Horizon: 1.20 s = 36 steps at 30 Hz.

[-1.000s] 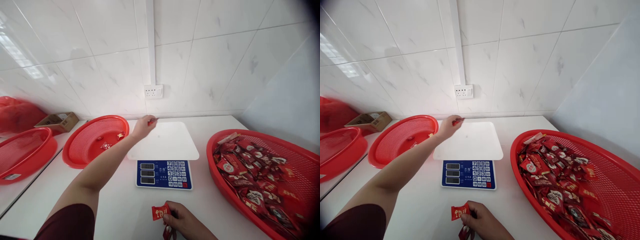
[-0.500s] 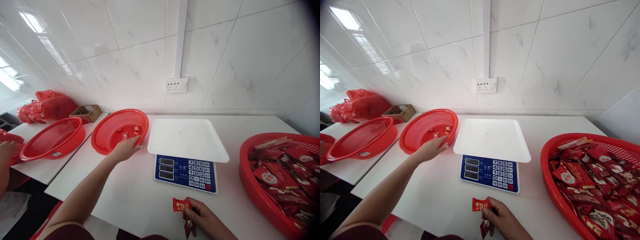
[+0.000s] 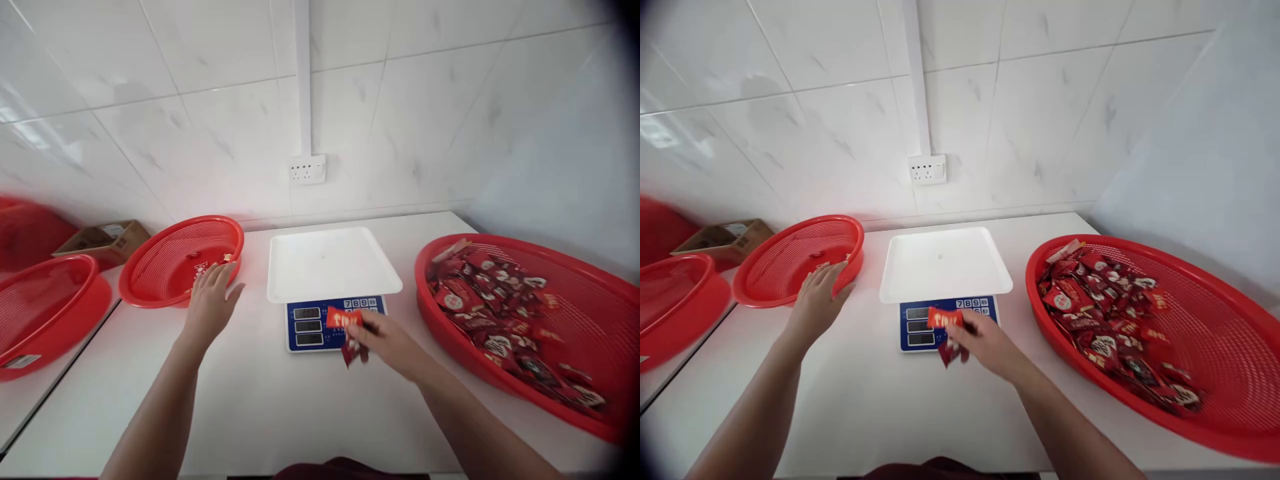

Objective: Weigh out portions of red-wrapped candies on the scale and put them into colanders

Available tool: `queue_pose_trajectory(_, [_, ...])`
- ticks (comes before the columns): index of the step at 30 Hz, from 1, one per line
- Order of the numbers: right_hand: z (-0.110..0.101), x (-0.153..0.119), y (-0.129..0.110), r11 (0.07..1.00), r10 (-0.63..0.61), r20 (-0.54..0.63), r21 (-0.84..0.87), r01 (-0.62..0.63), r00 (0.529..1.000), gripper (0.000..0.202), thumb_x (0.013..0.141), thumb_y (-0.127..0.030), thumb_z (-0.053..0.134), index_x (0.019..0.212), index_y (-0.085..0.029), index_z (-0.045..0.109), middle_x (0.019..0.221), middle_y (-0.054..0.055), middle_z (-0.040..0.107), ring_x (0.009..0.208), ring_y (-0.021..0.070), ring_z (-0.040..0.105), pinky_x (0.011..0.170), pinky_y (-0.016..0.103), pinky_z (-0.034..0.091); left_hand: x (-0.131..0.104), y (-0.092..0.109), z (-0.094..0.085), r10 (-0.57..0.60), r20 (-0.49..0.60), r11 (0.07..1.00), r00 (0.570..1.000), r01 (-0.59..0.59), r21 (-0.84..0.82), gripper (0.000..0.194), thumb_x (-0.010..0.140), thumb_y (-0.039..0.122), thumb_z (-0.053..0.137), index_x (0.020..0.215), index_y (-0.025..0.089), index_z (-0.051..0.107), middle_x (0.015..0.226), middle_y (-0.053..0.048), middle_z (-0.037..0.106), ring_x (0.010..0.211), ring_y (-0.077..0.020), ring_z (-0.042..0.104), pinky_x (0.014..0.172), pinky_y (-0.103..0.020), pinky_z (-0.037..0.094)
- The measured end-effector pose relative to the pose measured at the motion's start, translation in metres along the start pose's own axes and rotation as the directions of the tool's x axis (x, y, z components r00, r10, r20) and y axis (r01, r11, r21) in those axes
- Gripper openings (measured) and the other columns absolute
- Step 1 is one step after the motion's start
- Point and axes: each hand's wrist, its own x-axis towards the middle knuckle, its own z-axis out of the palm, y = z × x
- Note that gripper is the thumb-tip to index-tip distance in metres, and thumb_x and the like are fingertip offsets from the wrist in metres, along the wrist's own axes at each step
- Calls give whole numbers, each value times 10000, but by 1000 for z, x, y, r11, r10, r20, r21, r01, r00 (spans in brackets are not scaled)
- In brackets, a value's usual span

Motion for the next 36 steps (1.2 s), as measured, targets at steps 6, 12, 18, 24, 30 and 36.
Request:
queue_pose_trajectory(6, [-22, 46, -31, 933, -230, -272, -335, 132, 935, 440, 876, -446, 469, 1263, -240, 446, 1076, 61, 587, 907, 190, 613, 787, 374, 523, 4, 69, -20, 114, -148, 934, 982, -157, -320, 420, 895, 409, 450, 1266, 215, 480, 1314, -86, 538, 1310, -267, 376, 1018, -452, 374])
queue_pose_trajectory(12, [-48, 11, -29, 730, -312, -383, -682, -39, 869, 584, 867, -428, 490, 1406, -311, 300, 1530, 58, 175, 1389, 280, 190, 1068, 470, 318, 3, 93, -43, 39, -272, 828, 961, -184, -529, 397, 857, 415, 517, 1222, 259, 517, 1285, -52, 562, 1243, -261, 465, 992, -417, 417])
queue_pose_trajectory(18, [-143, -61, -9, 516, -44, -612, -691, -506, 790, 711, 864, -491, 438, 1465, -241, 154, 1560, 62, 78, 1418, 284, 30, 1129, 462, 163, 0, 100, -30, -38, -80, 516, 996, -49, -855, 398, 816, 495, 537, 1144, 271, 569, 1207, -47, 609, 1179, -267, 526, 1025, -467, 388])
queue_pose_trajectory(24, [-204, -96, 30, 432, 395, -537, -608, -666, 746, 1023, 644, -583, 653, 1449, -97, 250, 1424, 207, 398, 1275, 400, 390, 1011, 495, 366, -4, 111, -19, 88, 90, 524, 992, 31, -851, 433, 808, 569, 495, 1135, 295, 568, 1224, -47, 600, 1193, -284, 508, 993, -484, 404])
queue_pose_trajectory(30, [-201, -88, 38, 430, 518, -415, -629, -647, 748, 1048, 540, -613, 715, 1385, -95, 372, 1290, 219, 541, 1124, 386, 538, 881, 449, 462, -7, 115, -15, 122, 64, 591, 990, -21, -806, 429, 807, 572, 488, 1120, 294, 579, 1144, -48, 644, 1074, -266, 588, 810, -386, 523])
queue_pose_trajectory(36, [-185, -93, 31, 527, 482, -417, -565, -635, 771, 793, 490, -445, 780, 1173, -116, 547, 843, 111, 708, 769, 299, 652, 648, 374, 512, -7, 115, -15, 141, 63, 615, 988, -37, -788, 433, 802, 566, 495, 1096, 267, 604, 1061, -63, 675, 900, -244, 651, 614, -317, 550])
